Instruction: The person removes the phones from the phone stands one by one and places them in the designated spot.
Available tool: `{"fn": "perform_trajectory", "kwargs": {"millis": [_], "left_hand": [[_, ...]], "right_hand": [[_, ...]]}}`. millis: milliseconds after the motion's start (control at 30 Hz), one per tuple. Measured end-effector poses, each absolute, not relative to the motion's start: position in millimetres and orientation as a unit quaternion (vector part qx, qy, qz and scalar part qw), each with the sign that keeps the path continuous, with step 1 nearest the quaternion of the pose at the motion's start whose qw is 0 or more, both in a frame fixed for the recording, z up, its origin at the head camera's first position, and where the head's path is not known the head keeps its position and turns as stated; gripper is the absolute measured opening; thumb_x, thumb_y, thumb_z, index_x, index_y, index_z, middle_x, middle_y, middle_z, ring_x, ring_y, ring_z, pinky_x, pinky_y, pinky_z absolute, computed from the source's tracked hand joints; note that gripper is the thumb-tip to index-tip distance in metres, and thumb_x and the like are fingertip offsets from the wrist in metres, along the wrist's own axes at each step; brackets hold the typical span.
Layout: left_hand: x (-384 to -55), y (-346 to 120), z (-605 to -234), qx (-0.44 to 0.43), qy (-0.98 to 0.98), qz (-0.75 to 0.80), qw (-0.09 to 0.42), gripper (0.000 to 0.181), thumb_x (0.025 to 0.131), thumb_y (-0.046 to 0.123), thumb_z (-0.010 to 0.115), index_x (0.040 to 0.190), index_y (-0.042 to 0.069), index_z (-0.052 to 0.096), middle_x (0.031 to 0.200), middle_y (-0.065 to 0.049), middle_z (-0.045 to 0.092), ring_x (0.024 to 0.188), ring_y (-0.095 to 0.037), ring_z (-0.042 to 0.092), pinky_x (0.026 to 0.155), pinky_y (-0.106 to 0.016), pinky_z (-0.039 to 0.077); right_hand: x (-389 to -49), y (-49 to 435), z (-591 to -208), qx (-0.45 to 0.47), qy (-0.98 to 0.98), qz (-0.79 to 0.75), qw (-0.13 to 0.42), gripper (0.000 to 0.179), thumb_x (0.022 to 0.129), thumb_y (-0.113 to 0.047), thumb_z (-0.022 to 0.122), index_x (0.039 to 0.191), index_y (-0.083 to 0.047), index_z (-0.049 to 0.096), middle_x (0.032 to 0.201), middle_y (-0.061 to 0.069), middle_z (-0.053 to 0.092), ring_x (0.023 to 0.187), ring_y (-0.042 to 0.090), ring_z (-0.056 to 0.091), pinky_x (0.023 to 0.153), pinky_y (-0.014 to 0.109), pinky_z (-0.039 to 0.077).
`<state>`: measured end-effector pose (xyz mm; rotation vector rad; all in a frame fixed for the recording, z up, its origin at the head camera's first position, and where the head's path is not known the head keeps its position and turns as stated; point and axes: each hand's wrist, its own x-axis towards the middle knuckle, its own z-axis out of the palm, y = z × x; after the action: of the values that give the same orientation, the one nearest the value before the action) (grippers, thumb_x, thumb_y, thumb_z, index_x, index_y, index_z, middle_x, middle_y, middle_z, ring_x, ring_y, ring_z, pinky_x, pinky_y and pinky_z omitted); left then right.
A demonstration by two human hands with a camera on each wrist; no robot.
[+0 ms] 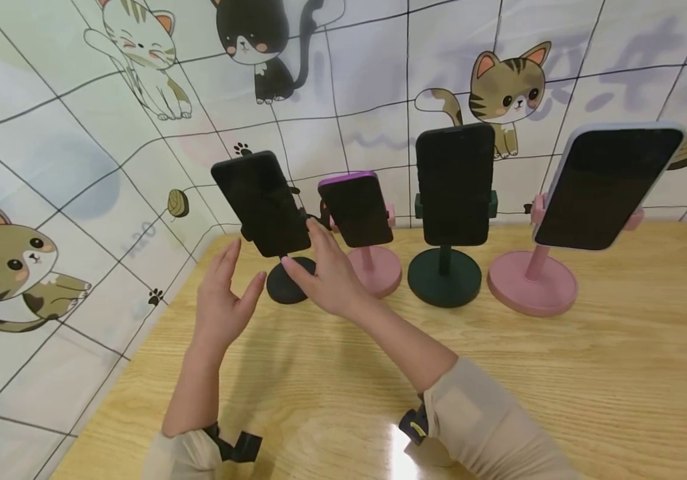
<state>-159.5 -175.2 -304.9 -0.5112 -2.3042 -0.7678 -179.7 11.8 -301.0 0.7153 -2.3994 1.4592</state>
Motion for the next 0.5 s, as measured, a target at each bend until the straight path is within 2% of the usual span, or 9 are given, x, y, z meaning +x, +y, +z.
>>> {"fn": "perform_trajectory", "kwargs": {"millis": [200, 500], "left_hand": [[-165, -175, -301, -0.177, -0.863, -0.306, 0.361, 0.052, 0.082, 0.014, 0.062, 0.126, -0.009, 0.045, 0.122, -0.025, 0.049, 0.112, -0.038, 0.046, 0.092, -0.048, 0.039], [-173, -168, -292, -0.126, -0.860, -0.360, 0.338, 0.051, 0.085, 0.019, 0.059, 0.127, -0.006, 0.046, 0.121, -0.021, 0.052, 0.111, -0.034, 0.049, 0.089, -0.048, 0.041]], "right_hand": [[-184, 9, -298, 0.235, -0.812, 0.522, 0.115, 0.068, 0.091, -0.031, 0.050, 0.142, -0.001, 0.018, 0.147, 0.013, 0.020, 0.132, 0.024, 0.025, 0.098, 0.043, 0.036], [-190, 4, -289, 0.211, -0.791, 0.563, 0.116, 0.066, 0.091, -0.031, 0.049, 0.142, -0.002, 0.019, 0.147, 0.010, 0.021, 0.131, 0.023, 0.028, 0.095, 0.042, 0.038]]}}
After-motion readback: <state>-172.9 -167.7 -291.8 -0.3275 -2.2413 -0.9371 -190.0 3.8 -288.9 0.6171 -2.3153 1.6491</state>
